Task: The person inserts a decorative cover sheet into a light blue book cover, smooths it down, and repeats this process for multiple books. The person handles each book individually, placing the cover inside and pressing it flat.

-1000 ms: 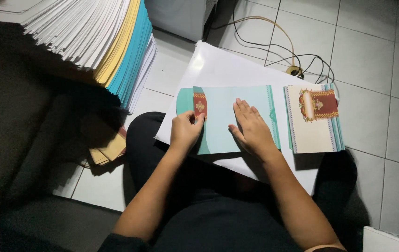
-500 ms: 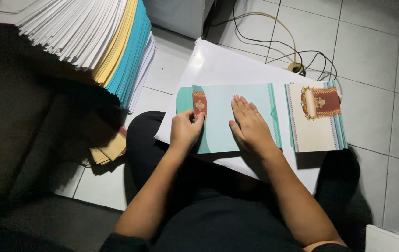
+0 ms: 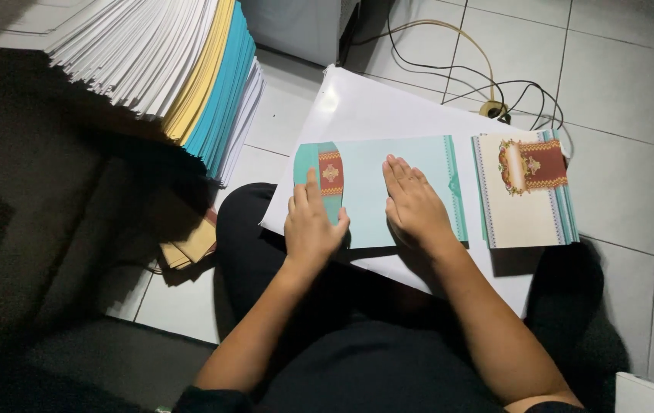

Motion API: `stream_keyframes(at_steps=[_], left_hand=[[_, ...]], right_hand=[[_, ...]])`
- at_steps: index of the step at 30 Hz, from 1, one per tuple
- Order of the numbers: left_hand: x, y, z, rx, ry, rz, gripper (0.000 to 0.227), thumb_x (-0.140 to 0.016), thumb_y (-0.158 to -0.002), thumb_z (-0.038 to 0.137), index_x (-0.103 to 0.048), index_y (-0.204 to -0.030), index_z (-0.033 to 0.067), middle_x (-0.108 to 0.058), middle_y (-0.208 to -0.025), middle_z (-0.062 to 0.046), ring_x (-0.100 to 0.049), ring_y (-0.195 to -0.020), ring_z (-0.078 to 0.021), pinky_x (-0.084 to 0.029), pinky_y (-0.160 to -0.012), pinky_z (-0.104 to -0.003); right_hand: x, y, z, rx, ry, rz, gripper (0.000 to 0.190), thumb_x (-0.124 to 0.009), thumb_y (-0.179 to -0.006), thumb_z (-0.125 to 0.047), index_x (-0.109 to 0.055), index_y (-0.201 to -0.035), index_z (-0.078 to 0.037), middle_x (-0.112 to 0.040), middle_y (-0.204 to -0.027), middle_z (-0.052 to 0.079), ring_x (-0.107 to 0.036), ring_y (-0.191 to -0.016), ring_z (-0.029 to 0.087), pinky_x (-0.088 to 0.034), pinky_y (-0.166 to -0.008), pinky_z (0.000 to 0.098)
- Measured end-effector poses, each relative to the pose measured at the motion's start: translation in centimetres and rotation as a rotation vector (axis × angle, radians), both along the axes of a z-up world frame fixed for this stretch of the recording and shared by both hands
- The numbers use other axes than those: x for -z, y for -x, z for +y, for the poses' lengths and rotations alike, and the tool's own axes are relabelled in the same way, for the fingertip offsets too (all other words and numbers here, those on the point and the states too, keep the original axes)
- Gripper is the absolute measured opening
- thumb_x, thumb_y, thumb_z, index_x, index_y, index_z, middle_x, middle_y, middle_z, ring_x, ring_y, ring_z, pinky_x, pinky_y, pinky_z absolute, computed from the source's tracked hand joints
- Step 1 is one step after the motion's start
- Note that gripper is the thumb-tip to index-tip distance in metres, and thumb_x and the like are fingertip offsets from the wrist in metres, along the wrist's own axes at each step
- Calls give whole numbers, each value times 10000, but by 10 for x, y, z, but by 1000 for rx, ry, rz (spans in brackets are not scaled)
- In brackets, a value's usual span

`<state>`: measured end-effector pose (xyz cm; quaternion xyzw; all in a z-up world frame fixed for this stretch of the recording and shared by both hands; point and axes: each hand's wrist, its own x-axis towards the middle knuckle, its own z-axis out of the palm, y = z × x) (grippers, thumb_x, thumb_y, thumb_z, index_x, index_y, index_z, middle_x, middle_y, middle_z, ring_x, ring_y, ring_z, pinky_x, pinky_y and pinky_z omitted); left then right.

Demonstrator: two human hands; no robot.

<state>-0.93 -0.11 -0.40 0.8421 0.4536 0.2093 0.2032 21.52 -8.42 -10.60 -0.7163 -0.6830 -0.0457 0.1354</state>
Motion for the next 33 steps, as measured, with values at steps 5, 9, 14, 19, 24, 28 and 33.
stream_keyframes(at_steps=[5, 9, 14, 19, 24, 28, 33], left_hand=[[-2, 19, 11, -3, 115, -43, 750, -559, -849, 59, -282, -1534, -70, -530, -1174, -289, -614, -1019, -520, -567, -757, -589], [-15, 21, 13, 42, -19, 181, 834, -635, -883, -37, -220, -1603, 22, -378, -1354, -294, -446, -1233, -521, -514, -851, -628], [40, -17, 14, 117, -406, 270, 421, -611, -893, 1, -611, -1311, -47, -357, -1520, -347, -365, -1410, -504, -365, -1102, -603], [73, -55, 15, 41, -409, 242, 462, -509, -935, 31, -500, -1354, -164, -468, -1450, -331, -458, -1379, -447, -396, -1116, -562], [70, -64, 24, -26, -233, 224, 720, -459, -953, 278, -296, -1505, -154, -286, -1573, -357, -264, -1483, -487, -169, -1161, -676], [57, -64, 26, -11, -139, 276, 720, -403, -978, 303, -254, -1526, -140, -245, -1600, -343, -217, -1506, -473, -141, -1171, -669], [49, -61, 22, 28, -112, 324, 742, -380, -989, 352, -219, -1550, -106, -200, -1628, -317, -164, -1519, -474, -118, -1179, -663]], right_hand=[[2, 0, 0, 17, -4, -23, 666, -341, -973, -329, -357, -1589, -78, -336, -1653, 133, -320, -1517, 260, -194, -1240, 423], [-4, 4, -2, 20, 12, -9, 673, -340, -966, -321, -352, -1591, -70, -322, -1659, 141, -310, -1522, 268, -183, -1243, 427], [-5, 6, -2, 23, 6, -21, 665, -338, -972, -321, -363, -1584, -64, -336, -1652, 146, -321, -1518, 266, -188, -1243, 424], [-9, 7, -2, 14, -36, -40, 659, -354, -970, -322, -387, -1571, -54, -364, -1636, 155, -351, -1502, 273, -215, -1234, 418], [-20, 17, -21, 27, -73, -40, 620, -391, -999, -349, -437, -1540, -50, -416, -1603, 156, -393, -1479, 274, -257, -1222, 403], [-21, 40, -55, 22, -37, -54, 691, -360, -1015, -462, -368, -1562, -39, -358, -1630, 175, -346, -1499, 294, -238, -1232, 429], [-24, 30, -31, 60, 229, 5, 735, -234, -1052, -538, -253, -1606, -55, -254, -1671, 168, -247, -1535, 298, -158, -1241, 445]])
